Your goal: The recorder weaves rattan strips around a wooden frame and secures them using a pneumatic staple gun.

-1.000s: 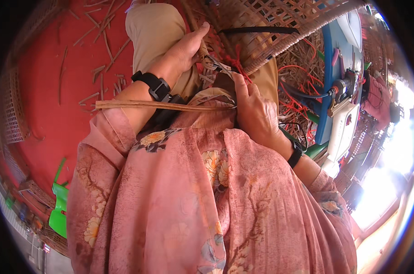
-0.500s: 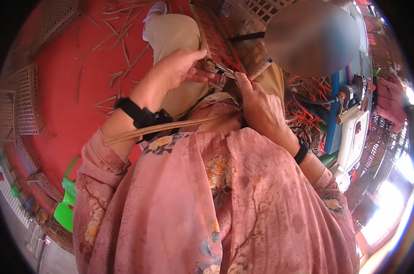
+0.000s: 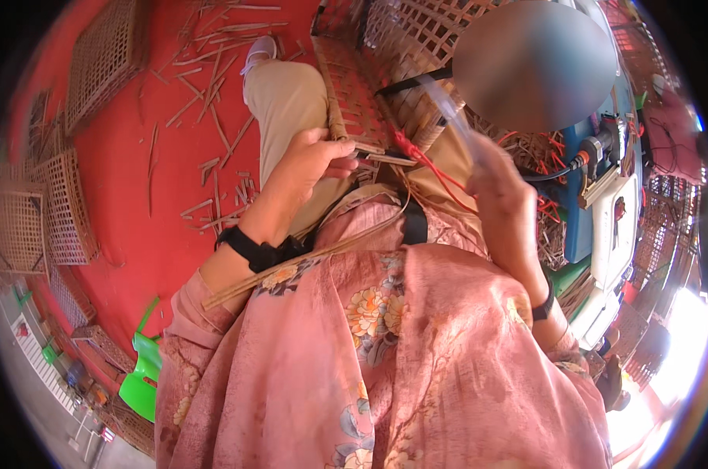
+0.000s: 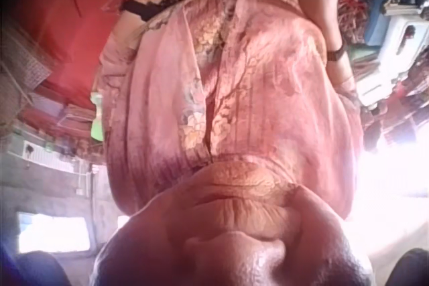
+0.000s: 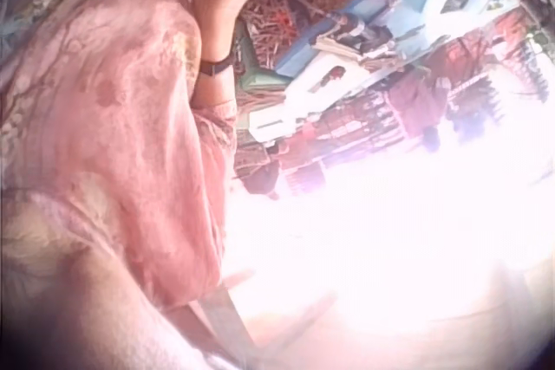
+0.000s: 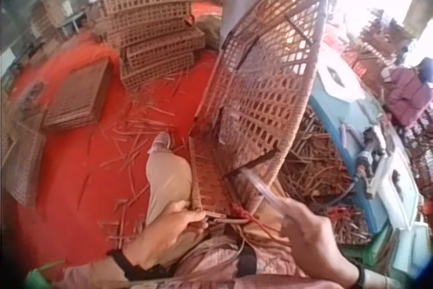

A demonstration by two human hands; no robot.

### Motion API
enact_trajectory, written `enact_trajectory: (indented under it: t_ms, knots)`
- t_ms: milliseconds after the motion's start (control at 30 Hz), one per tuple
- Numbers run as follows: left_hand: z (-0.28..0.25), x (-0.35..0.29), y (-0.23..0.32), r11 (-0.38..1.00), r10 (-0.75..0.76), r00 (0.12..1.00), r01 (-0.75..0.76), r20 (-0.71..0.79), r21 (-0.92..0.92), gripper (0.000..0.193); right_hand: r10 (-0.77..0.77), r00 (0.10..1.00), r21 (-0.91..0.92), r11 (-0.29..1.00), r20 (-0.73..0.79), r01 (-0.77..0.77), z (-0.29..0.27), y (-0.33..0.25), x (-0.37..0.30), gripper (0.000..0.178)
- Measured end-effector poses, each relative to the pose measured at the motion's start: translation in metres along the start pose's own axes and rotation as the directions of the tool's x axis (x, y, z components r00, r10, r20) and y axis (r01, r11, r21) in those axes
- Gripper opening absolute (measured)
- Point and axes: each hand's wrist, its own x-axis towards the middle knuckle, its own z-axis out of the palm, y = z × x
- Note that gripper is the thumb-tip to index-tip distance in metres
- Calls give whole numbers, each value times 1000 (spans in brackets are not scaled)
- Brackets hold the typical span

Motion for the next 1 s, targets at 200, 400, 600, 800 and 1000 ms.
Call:
enact_trajectory:
  t_ms: [200,400,600,800,1000]
  knots:
    - [8,9,8,982,37,996,-21,-84,189,27,407,801,560,821,-440,-110,-61,13,16,46]
    - [7,3,14,973,-3,998,19,-71,230,29,444,745,619,784,-497,-55,-133,73,75,18]
    - [0,9,3,984,-9,996,25,-88,179,33,624,682,835,549,-382,-35,-174,137,176,17]
    - [1,5,6,986,-24,994,42,-107,162,31,694,573,838,546,-436,-24,-187,162,254,37]
    - [6,3,11,987,-37,992,55,-117,152,29,507,592,26,773,-626,-634,-198,157,258,59]
